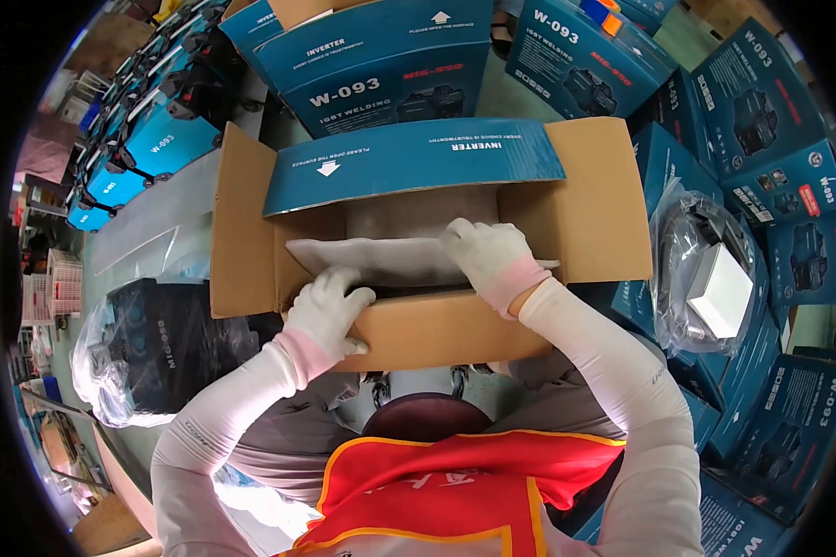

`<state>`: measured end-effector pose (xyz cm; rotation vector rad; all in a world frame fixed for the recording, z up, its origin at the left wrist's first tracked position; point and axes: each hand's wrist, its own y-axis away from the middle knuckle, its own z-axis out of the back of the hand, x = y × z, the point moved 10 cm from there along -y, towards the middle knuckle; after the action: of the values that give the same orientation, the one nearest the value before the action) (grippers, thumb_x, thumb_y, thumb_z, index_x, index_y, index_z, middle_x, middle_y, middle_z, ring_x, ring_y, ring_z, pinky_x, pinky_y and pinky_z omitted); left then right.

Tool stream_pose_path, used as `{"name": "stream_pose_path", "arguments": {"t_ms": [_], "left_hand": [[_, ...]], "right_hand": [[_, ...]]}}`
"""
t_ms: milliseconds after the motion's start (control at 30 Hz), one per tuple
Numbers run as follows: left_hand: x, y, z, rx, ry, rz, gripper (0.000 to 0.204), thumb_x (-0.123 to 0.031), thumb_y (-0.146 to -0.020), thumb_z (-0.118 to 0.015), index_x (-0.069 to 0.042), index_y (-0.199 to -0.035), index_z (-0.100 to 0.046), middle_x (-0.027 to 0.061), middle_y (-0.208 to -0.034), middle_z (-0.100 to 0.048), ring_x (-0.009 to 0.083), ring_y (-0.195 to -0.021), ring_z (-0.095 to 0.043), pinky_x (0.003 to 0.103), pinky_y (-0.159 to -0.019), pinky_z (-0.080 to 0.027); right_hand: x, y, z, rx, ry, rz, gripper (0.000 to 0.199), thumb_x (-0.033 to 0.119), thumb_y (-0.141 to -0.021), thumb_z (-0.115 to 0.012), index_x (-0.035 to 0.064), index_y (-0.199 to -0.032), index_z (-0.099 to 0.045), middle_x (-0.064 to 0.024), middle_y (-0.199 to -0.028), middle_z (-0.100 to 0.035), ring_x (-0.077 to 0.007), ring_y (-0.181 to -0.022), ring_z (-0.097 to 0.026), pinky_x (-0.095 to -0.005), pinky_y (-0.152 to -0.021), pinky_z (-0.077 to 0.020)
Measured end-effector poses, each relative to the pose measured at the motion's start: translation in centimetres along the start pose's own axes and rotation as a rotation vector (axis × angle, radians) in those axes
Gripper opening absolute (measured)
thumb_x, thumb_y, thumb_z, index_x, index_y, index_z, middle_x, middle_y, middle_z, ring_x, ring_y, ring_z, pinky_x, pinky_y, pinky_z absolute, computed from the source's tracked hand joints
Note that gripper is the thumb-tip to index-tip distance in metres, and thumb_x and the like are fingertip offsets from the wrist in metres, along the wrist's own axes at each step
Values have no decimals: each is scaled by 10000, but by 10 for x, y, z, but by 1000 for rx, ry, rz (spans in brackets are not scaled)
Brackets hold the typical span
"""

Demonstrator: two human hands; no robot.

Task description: The person packs welding equipment into cardboard boxes by hand, placing foam padding, a bagged welding machine, accessory boxes, tools, and coiled cables into each box before stacking the packed boxes.

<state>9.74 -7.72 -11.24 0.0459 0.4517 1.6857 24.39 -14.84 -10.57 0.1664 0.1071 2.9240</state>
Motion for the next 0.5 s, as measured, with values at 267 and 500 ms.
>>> {"name": "stream_pose_path", "arguments": {"t_ms": [267,500], "left_hand": [[-40,20,-24,79,-70,-125,260,-99,-804,-580,-111,-1062,-558,89,-995,-567,280,-976,-616,418,-817,-508],[-28,7,9,-83,-117,-122,549,-296,-600,-857,-110,-1068,-638,211,-1439,-386,454,-1369,-285,612,-1117,-241]], "right_hand": [[-3,8,2,-124,80,37,282,125,-803,-629,148,-1085,-632,-74,-1133,-598,-277,-1050,-594,-404,-836,-507],[23,33,-19,417,-539,95,213,270,-901,-551,86,-1008,-568,-176,-880,-670,-378,-848,-648,-475,-775,-495]]}}
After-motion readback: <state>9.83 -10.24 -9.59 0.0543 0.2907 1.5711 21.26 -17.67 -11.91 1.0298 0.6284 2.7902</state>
